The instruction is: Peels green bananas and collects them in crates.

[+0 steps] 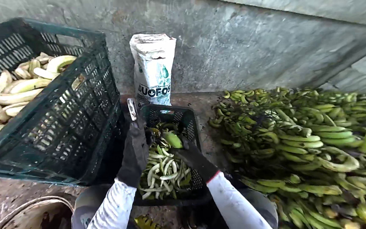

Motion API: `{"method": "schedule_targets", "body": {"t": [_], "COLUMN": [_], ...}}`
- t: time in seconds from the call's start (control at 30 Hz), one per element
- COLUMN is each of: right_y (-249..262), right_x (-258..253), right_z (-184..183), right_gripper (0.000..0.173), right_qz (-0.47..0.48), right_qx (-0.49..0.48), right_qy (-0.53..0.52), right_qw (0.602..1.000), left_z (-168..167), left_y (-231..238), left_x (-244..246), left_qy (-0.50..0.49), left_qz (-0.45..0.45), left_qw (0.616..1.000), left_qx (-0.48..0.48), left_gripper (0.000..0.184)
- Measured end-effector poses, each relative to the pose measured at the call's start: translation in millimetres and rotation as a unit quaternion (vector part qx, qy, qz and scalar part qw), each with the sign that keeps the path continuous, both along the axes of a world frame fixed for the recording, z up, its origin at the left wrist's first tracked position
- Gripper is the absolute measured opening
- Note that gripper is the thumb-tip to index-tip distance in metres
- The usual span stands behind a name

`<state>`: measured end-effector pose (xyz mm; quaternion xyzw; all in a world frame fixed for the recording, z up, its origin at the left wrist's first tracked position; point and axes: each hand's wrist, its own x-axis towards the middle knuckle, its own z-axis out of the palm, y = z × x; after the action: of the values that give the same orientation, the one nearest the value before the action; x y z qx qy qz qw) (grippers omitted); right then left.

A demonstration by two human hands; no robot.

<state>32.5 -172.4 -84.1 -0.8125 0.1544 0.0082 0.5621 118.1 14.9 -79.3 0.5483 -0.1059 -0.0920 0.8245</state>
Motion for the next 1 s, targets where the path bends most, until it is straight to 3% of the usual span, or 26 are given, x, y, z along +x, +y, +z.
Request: {"method": "schedule_targets", "body": {"t": [0.1, 0.2, 0.27, 0.4, 0.47, 0.53, 0.6, 0.67, 0.73, 0.77, 0.9, 1.0], "right_y": [-13.3, -32.8, -42.0, -47.1, -47.1, -49.6, -61.5, -72.0, -75.2, -75.7, -70.3, -62.4], "right_x": [-3.9, -11.7, -15.0, -22.1, -26.0, -28.0, -24.2, -19.1, -16.4, -14.7, -12.2, -12.5], "right_z": [8.1, 22.1, 27.3, 29.7, 35.4, 39.7, 44.9, 43.9, 36.9, 34.0, 15.7, 5.2], "right_gripper": [0.062, 0.052, 0.054, 0.058, 0.056, 0.054, 0.054, 0.045, 0.039, 0.041, 0.037, 0.038], "right_qz": [-0.1, -0.149, -0.159, -0.154, -0.143, -0.129, -0.086, -0.056, -0.076, -0.086, -0.07, -0.041], "right_qx": [0.143, 0.137, 0.149, 0.175, 0.206, 0.236, 0.302, 0.369, 0.4, 0.401, 0.436, 0.504], "right_qy": [-0.115, -0.175, -0.207, -0.24, -0.256, -0.281, -0.303, -0.303, -0.277, -0.265, -0.262, -0.256], "right_qw": [0.978, 0.963, 0.954, 0.942, 0.934, 0.921, 0.9, 0.877, 0.871, 0.873, 0.858, 0.824], "left_z": [-18.2, -24.0, -14.9, 32.6, 25.3, -13.8, -45.2, -44.7, -14.4, 4.6, 47.7, 49.4], "left_y": [-0.1, -13.8, -26.6, -41.6, -49.4, -49.2, -48.2, -46.6, -44.3, -41.7, -31.8, -33.5], "left_x": [-31.5, -72.4, -85.8, -90.7, -89.8, -88.9, -89.1, -87.9, -79.8, -71.2, -52.0, -48.0], "left_qy": [-0.005, 0.039, 0.051, -0.005, 0.05, 0.146, 0.172, 0.123, 0.041, -0.022, -0.256, -0.301], "left_qz": [-0.036, -0.118, -0.153, -0.147, -0.16, -0.255, -0.311, -0.291, -0.263, -0.263, -0.246, -0.251], "left_qw": [0.993, 0.985, 0.983, 0.986, 0.986, 0.947, 0.91, 0.926, 0.942, 0.933, 0.827, 0.782], "left_qx": [0.109, 0.121, 0.084, -0.08, -0.014, 0.129, 0.213, 0.208, 0.204, 0.246, 0.435, 0.484], "left_gripper": [0.045, 0.043, 0.04, 0.038, 0.036, 0.039, 0.046, 0.041, 0.04, 0.043, 0.057, 0.061]}}
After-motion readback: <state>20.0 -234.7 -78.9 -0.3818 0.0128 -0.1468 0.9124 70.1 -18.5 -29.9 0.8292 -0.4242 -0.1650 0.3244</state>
